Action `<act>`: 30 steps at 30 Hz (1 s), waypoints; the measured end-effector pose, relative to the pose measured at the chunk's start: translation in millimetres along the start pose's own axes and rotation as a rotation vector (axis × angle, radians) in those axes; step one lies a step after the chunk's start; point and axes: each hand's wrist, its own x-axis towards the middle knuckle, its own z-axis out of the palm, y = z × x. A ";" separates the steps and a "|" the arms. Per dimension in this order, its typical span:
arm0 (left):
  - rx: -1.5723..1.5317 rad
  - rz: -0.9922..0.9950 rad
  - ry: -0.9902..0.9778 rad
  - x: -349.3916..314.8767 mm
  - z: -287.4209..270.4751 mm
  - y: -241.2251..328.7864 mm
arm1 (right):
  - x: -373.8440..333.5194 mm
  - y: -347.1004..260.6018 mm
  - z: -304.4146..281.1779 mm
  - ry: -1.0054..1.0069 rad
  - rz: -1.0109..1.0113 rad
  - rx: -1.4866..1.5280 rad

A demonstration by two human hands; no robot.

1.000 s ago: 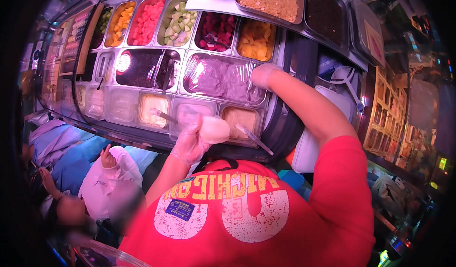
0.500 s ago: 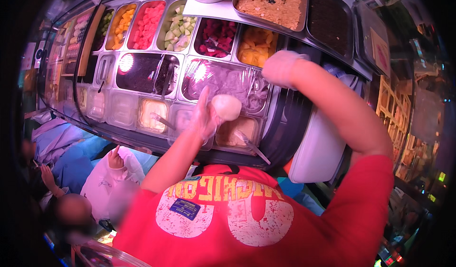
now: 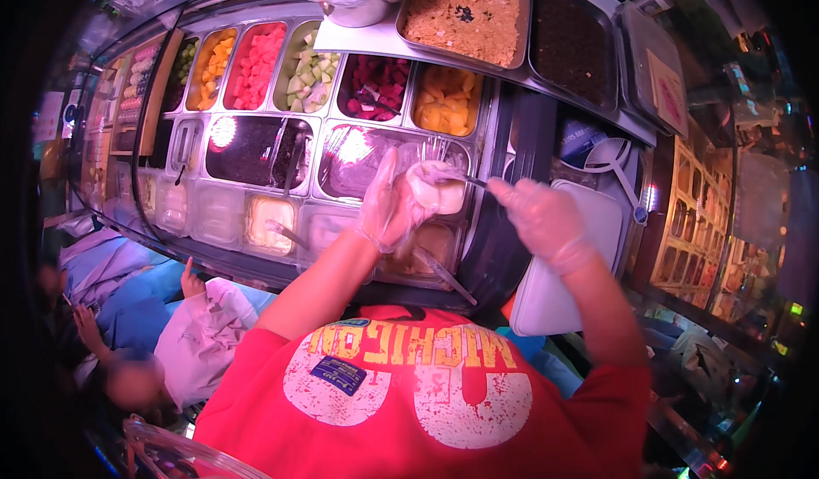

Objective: The person scoops a white soft base into a plastic bag, then adds black seeds, a white creamy substance, and various diced fruits. The person folds the bag to enclose the contents, then rolls the ball in a tray of brown crumbs before handing it to a customer.

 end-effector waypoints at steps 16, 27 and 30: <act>-0.097 0.195 0.102 -55.0 -0.3 -9.5 | -42.1 -47.0 39.0 0.156 -0.066 -0.060; -0.059 0.238 0.351 -82.2 3.3 4.4 | -47.2 -77.6 12.4 0.343 -0.344 -0.259; -0.131 0.296 0.194 -85.8 -16.2 10.4 | -54.9 -82.5 -2.9 0.474 -0.328 -0.126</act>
